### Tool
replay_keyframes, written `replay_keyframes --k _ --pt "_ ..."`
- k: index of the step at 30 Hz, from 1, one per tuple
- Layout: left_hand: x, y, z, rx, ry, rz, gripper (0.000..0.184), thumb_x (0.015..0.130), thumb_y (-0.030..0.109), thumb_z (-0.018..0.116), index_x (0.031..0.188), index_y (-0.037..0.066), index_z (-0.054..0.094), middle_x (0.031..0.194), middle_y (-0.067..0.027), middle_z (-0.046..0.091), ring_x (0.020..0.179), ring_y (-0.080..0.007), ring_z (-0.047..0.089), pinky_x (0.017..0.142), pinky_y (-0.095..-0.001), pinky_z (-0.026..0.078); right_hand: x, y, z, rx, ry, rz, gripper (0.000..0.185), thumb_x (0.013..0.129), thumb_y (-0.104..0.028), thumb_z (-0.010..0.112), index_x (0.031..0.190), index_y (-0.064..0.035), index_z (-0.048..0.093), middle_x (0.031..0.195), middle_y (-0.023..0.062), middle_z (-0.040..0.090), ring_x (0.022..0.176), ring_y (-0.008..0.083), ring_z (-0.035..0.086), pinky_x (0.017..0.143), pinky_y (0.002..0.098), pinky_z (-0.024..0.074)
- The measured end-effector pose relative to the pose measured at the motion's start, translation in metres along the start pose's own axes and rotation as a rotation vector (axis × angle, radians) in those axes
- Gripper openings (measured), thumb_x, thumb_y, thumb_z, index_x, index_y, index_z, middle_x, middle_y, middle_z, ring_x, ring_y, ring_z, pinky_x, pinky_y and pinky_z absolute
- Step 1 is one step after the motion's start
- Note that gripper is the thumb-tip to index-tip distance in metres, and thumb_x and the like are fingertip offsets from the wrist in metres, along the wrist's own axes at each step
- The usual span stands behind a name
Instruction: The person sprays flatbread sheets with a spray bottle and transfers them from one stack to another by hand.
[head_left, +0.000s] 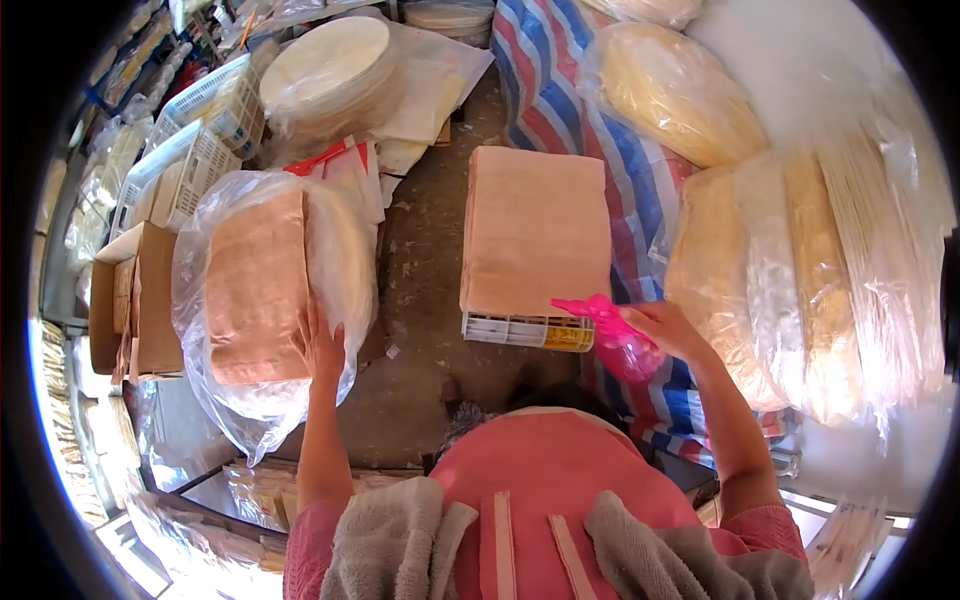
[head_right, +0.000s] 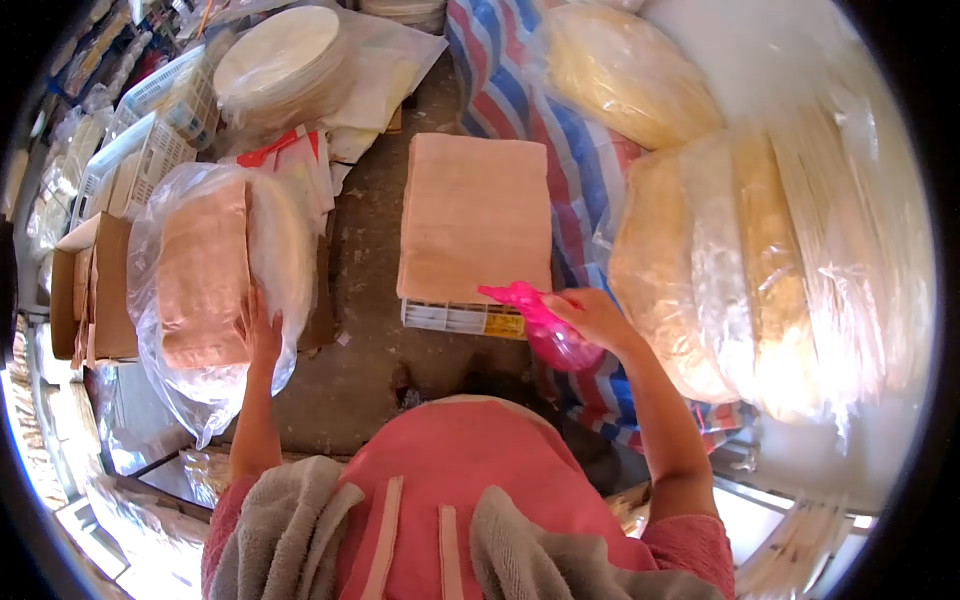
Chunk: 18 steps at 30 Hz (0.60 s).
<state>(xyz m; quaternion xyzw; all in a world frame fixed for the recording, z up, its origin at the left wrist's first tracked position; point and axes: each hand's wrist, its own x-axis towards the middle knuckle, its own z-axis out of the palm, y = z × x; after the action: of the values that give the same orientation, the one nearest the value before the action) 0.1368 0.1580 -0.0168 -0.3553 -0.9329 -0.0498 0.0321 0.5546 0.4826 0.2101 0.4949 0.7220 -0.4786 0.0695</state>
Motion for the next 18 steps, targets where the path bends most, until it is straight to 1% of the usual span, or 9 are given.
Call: replay_keyframes --k 3,6,7,8,9,11,12,14,18 --pt "0.006 0.018 -0.011 0.013 -0.108 -0.084 0.064 0.082 0.028 0.059 0.138 0.012 0.033 0.147 -0.0068 0.024 0.137 -0.0281 0.015 0.105 -0.0557 0.016 0.021 0.01 -0.015 0.098 0.123 -0.086 0.042 0.089 -0.042 0.053 0.071 -0.0043 0.058 0.055 0.0021 0.052 0.045 0.0094 0.048 0.041 0.0237 0.0374" --pt "0.01 0.053 -0.009 0.122 0.087 -0.097 0.059 0.082 0.026 0.06 0.133 0.007 0.039 0.144 -0.0108 0.029 0.134 -0.0307 0.022 0.104 -0.0537 0.022 0.031 0.031 -0.038 0.554 0.231 -0.133 0.039 0.092 -0.039 0.049 0.076 -0.0037 0.056 0.056 0.0041 0.051 0.042 0.0111 0.045 0.039 0.0252 0.0366" --pt "0.007 0.072 -0.004 0.029 0.238 0.028 0.053 0.079 0.022 0.062 0.127 0.004 0.046 0.138 -0.0149 0.037 0.13 -0.0329 0.029 0.103 -0.0525 0.024 0.032 0.04 -0.044 0.698 0.268 -0.156 0.039 0.092 -0.038 0.048 0.078 -0.0036 0.056 0.056 0.0046 0.051 0.041 0.0115 0.045 0.039 0.0254 0.0366" --pt "0.002 0.094 0.012 -0.294 0.278 0.099 0.051 0.077 0.018 0.063 0.123 0.002 0.049 0.133 -0.0182 0.042 0.126 -0.0352 0.035 0.103 -0.0495 0.027 0.031 0.046 -0.049 0.752 0.294 -0.178 0.039 0.093 -0.039 0.045 0.079 -0.004 0.054 0.055 0.0055 0.05 0.04 0.0132 0.044 0.038 0.0256 0.0371" --pt "-0.004 0.125 0.018 -0.313 0.198 0.192 0.053 0.077 0.016 0.064 0.123 -0.001 0.046 0.131 -0.0208 0.043 0.124 -0.0377 0.036 0.102 -0.0477 0.029 0.029 0.052 -0.053 0.818 0.287 -0.153 0.039 0.094 -0.039 0.044 0.078 -0.0042 0.054 0.055 0.0057 0.05 0.039 0.0135 0.044 0.038 0.0257 0.037" --pt "-0.019 0.183 0.043 -0.593 0.039 0.21 0.053 0.076 0.018 0.066 0.12 -0.003 0.046 0.127 -0.0221 0.045 0.124 -0.0382 0.036 0.102 -0.0454 0.03 0.024 0.068 -0.062 0.948 0.268 -0.101 0.041 0.094 -0.04 0.042 0.077 -0.0045 0.054 0.056 0.006 0.05 0.039 0.0141 0.044 0.037 0.0259 0.0366" --pt "-0.028 0.209 0.055 -0.696 -0.004 0.198 0.052 0.076 0.019 0.066 0.119 -0.003 0.046 0.125 -0.0227 0.046 0.124 -0.0384 0.035 0.102 -0.0445 0.031 0.021 0.074 -0.064 0.922 0.273 -0.081 0.042 0.094 -0.041 0.042 0.076 -0.0047 0.054 0.055 0.0059 0.05 0.038 0.0144 0.044 0.036 0.0261 0.0365" --pt "-0.029 0.244 0.047 -0.849 -0.177 0.051 0.047 0.078 0.018 0.063 0.116 -0.003 0.047 0.121 -0.0234 0.049 0.118 -0.0382 0.042 0.098 -0.0435 0.035 0.012 0.087 -0.066 0.867 0.288 -0.037 0.043 0.094 -0.042 0.041 0.074 -0.0051 0.053 0.054 0.0058 0.05 0.037 0.0149 0.044 0.035 0.0266 0.0361" --pt "-0.024 0.26 0.053 -0.85 -0.258 -0.077 0.043 0.078 0.018 0.061 0.113 -0.003 0.049 0.115 -0.0228 0.052 0.107 -0.0386 0.049 0.091 -0.0434 0.04 -0.008 0.105 -0.058 0.573 0.255 0.13 0.045 0.093 -0.043 0.044 0.07 -0.0053 0.053 0.05 0.0047 0.048 0.036 0.0143 0.044 0.034 0.0262 0.0356"
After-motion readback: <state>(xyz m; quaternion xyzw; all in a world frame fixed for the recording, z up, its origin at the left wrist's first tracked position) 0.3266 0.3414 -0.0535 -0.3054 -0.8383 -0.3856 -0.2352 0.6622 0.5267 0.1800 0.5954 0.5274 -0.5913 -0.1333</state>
